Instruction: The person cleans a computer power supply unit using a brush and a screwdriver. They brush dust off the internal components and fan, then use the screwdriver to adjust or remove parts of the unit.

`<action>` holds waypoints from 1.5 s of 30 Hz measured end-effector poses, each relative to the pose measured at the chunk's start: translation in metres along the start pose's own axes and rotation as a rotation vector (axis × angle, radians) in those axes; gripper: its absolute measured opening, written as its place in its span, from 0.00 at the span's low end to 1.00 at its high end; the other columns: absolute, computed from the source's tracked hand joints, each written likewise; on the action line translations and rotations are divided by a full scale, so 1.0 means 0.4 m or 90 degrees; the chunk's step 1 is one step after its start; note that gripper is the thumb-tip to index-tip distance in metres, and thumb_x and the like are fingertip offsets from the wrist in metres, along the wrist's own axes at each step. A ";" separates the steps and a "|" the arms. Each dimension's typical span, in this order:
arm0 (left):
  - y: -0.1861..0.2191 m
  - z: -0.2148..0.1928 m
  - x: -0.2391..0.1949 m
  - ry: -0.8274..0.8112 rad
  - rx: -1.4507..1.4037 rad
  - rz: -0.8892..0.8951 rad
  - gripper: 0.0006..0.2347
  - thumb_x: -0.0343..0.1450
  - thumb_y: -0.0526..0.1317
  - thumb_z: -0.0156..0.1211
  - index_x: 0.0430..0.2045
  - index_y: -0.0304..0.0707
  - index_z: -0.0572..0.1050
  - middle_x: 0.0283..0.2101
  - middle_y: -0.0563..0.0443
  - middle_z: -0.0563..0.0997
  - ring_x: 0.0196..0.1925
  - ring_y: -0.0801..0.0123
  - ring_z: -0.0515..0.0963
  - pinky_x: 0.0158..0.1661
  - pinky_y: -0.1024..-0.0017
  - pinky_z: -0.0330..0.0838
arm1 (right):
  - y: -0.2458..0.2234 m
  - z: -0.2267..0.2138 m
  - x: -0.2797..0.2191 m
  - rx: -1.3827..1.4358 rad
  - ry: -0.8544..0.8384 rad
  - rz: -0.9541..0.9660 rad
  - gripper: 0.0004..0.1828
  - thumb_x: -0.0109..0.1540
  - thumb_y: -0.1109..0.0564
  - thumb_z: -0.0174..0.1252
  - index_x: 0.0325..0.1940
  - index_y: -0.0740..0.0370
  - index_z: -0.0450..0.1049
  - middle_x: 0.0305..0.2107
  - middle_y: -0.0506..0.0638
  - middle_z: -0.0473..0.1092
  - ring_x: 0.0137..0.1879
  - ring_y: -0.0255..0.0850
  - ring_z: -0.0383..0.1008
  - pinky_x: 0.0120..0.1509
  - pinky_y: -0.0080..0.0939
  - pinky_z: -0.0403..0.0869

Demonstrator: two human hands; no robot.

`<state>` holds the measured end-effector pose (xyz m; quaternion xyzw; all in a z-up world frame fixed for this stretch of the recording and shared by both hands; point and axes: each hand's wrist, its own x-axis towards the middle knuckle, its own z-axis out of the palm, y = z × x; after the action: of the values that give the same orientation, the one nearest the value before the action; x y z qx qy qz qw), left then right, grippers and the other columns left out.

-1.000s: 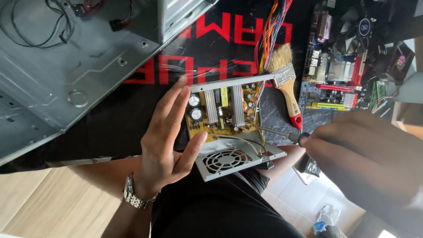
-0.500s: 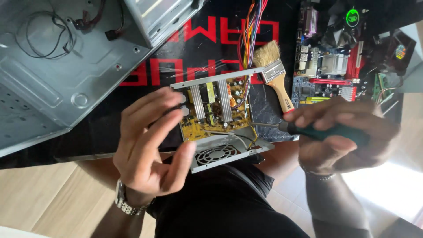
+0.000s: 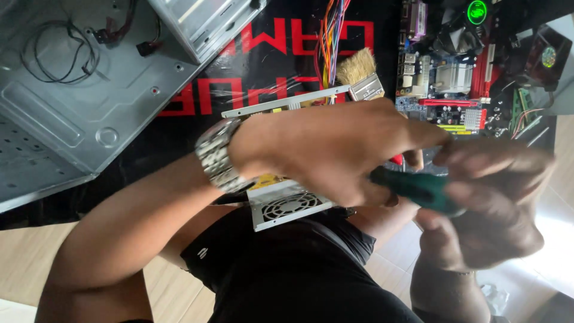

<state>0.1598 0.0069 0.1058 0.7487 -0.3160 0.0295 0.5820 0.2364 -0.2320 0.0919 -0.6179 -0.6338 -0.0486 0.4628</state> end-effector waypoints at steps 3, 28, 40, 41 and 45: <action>-0.020 -0.011 0.027 -0.076 -0.037 -0.042 0.09 0.59 0.30 0.60 0.27 0.41 0.67 0.25 0.54 0.73 0.27 0.69 0.71 0.26 0.70 0.60 | -0.023 0.025 -0.015 -0.058 0.140 0.073 0.18 0.69 0.54 0.57 0.61 0.60 0.70 0.46 0.60 0.65 0.48 0.51 0.76 0.51 0.44 0.81; -0.087 0.019 -0.006 0.092 -0.029 0.129 0.09 0.66 0.38 0.69 0.22 0.41 0.72 0.19 0.57 0.74 0.20 0.71 0.71 0.27 0.73 0.62 | 0.029 -0.084 -0.099 -0.140 -0.079 0.087 0.20 0.69 0.53 0.54 0.63 0.61 0.64 0.53 0.70 0.68 0.58 0.62 0.74 0.66 0.60 0.77; -0.101 0.018 -0.015 0.148 -0.017 0.176 0.12 0.66 0.39 0.73 0.24 0.38 0.71 0.21 0.55 0.77 0.22 0.69 0.76 0.27 0.73 0.65 | 0.012 -0.204 -0.144 0.495 0.009 0.756 0.22 0.68 0.55 0.55 0.66 0.59 0.66 0.58 0.58 0.68 0.43 0.46 0.80 0.38 0.42 0.84; -0.098 0.015 -0.016 0.133 -0.004 0.176 0.08 0.68 0.39 0.68 0.25 0.39 0.72 0.20 0.56 0.75 0.21 0.70 0.73 0.27 0.73 0.63 | 0.026 -0.218 -0.184 0.434 0.032 0.677 0.20 0.72 0.55 0.48 0.67 0.62 0.65 0.63 0.61 0.69 0.60 0.48 0.78 0.56 0.45 0.85; -0.111 0.024 -0.013 0.178 -0.035 0.213 0.08 0.67 0.34 0.62 0.22 0.37 0.68 0.19 0.54 0.69 0.19 0.67 0.68 0.26 0.71 0.61 | 0.005 -0.185 -0.235 0.295 0.024 0.598 0.26 0.64 0.60 0.53 0.68 0.58 0.63 0.63 0.56 0.65 0.65 0.44 0.75 0.58 0.38 0.84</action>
<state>0.1750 0.0062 0.0627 0.6582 -0.3524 0.2204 0.6277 0.2590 -0.3478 0.0719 -0.7162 -0.2738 0.2946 0.5704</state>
